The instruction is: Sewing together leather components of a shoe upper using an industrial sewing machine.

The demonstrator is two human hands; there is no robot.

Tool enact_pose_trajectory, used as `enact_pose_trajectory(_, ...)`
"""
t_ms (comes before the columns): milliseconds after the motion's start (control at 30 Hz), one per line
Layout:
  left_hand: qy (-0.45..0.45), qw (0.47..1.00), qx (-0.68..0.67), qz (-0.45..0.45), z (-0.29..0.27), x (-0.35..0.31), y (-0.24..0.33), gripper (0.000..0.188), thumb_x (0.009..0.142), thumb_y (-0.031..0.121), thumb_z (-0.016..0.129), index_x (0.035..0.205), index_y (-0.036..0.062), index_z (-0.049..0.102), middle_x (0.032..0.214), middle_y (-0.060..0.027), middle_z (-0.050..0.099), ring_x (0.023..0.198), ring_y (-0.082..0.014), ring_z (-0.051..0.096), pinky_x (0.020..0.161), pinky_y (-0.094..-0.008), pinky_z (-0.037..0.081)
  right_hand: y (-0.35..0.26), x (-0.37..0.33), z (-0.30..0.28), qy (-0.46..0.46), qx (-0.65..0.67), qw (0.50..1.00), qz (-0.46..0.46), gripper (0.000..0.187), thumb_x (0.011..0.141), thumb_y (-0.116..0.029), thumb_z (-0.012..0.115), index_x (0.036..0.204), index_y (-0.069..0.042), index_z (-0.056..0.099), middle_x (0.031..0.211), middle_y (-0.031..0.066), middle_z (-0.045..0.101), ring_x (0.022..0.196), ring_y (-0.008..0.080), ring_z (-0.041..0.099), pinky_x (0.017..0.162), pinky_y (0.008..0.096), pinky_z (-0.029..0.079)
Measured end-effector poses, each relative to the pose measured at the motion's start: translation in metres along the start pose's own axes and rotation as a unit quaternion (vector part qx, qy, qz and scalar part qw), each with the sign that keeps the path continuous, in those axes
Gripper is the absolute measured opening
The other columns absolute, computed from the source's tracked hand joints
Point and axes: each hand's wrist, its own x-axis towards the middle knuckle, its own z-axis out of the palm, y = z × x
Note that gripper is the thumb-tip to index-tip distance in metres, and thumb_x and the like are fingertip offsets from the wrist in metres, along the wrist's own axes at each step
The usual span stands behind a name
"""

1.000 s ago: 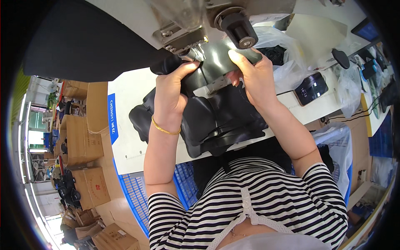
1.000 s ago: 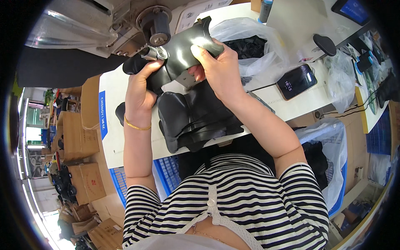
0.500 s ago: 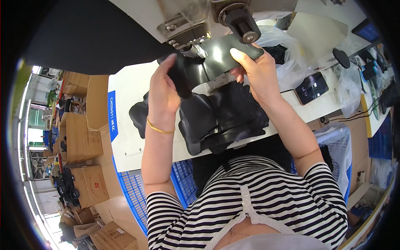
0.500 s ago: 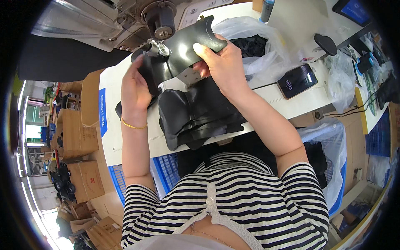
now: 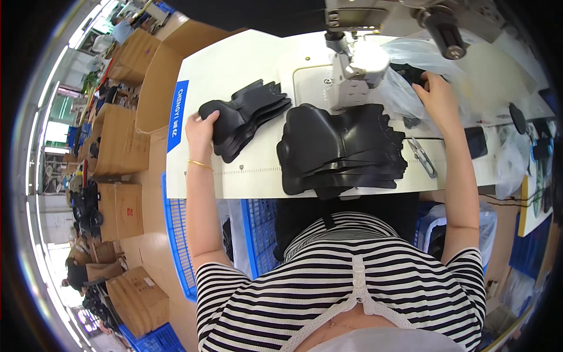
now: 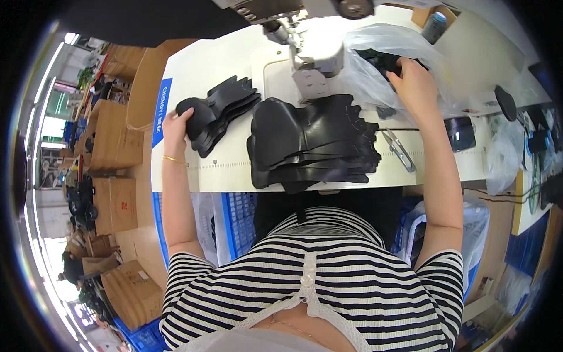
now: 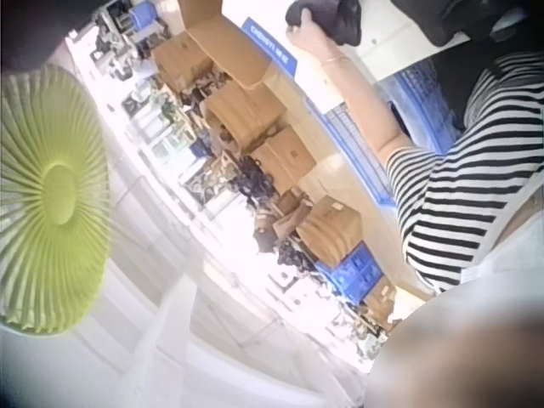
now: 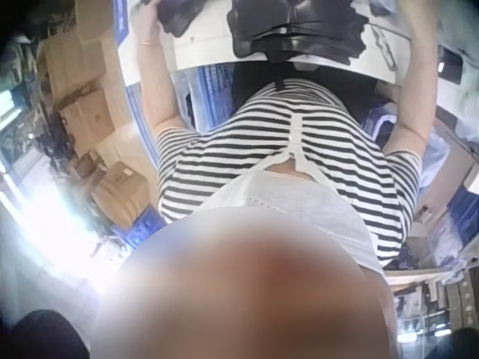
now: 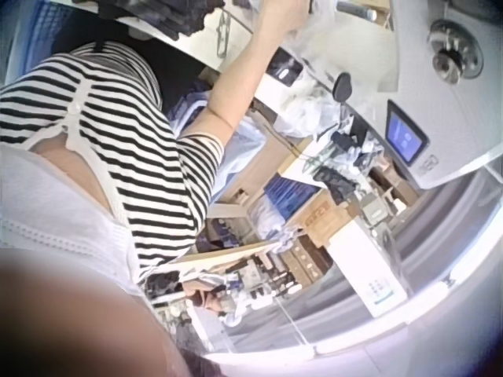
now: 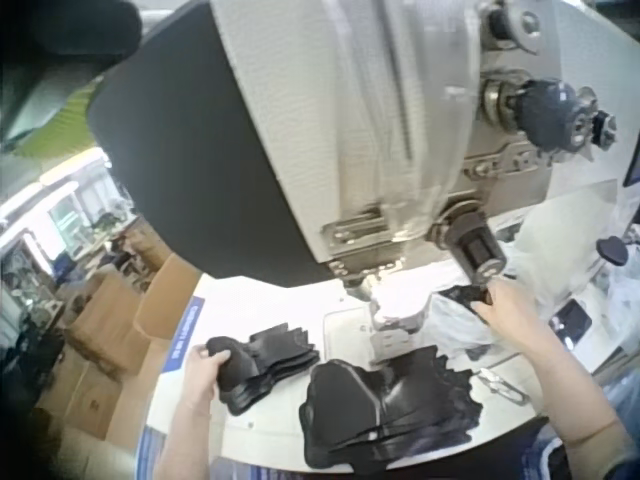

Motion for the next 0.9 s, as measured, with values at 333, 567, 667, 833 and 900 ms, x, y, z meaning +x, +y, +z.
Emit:
enact_pose_trajectory(333, -0.216, 0.957, 0.107, 0.163, 0.087, -0.147, 0.034, 0.054, 0.074, 0.035, 0.078, 0.105, -0.0043, 0.059, 0.094, -0.0076, 0.056, 0.083, -0.0134, 0.054, 0.073, -0.0271, 0.046, 0.004, 0.009, 0.010, 0.035, -0.044, 0.998, 0.010, 0.032, 0.090, -0.030, 0.054, 0.098, -0.001, 0.066, 0.081, 0.0174, 0.066, 0.075, 0.0327, 0.063, 0.068, 0.0385, 0.048)
enact_pose_trajectory(567, -0.073, 0.923, 0.126, 0.357, 0.093, -0.165, 0.046, 0.057, 0.070, 0.031, 0.079, 0.107, -0.0048, 0.056, 0.104, -0.0134, 0.052, 0.094, -0.0269, 0.053, 0.082, -0.0368, 0.044, 0.008, 0.000, -0.001, 0.022, 0.122, 0.990, 0.059, 0.024, 0.090, -0.018, 0.055, 0.105, -0.001, 0.063, 0.080, 0.0137, 0.066, 0.067, 0.0204, 0.062, 0.065, 0.0310, 0.048)
enact_pose_trajectory(667, -0.024, 0.886, 0.147, 0.439, 0.092, -0.168, 0.051, 0.047, 0.070, 0.022, 0.079, 0.105, -0.0021, 0.058, 0.101, -0.0118, 0.055, 0.091, -0.0232, 0.054, 0.078, -0.0342, 0.045, -0.016, -0.015, -0.017, 0.039, 0.156, 0.985, 0.054, 0.017, 0.089, -0.014, 0.055, 0.100, -0.001, 0.059, 0.081, 0.0159, 0.065, 0.067, 0.0271, 0.063, 0.064, 0.0345, 0.049)
enact_pose_trajectory(833, -0.136, 0.963, -0.035, 0.229, 0.087, -0.157, 0.047, 0.029, 0.075, 0.007, 0.073, 0.101, -0.0005, 0.063, 0.076, -0.0050, 0.059, 0.065, -0.0111, 0.055, 0.062, -0.0246, 0.045, -0.080, -0.063, -0.036, -0.066, 0.435, 0.893, 0.093, 0.009, 0.092, -0.009, 0.051, 0.098, -0.002, 0.053, 0.080, 0.0111, 0.066, 0.066, 0.0150, 0.063, 0.061, 0.0267, 0.049)
enact_pose_trajectory(900, -0.144, 0.956, -0.002, 0.255, 0.083, -0.152, 0.050, 0.020, 0.080, 0.004, 0.067, 0.099, -0.0009, 0.065, 0.070, -0.0047, 0.059, 0.060, -0.0102, 0.056, 0.057, -0.0230, 0.043, -0.094, -0.078, -0.028, -0.158, 0.579, 0.796, 0.077, 0.009, 0.093, -0.008, 0.050, 0.100, -0.002, 0.051, 0.080, 0.0110, 0.065, 0.068, 0.0127, 0.062, 0.061, 0.0235, 0.050)
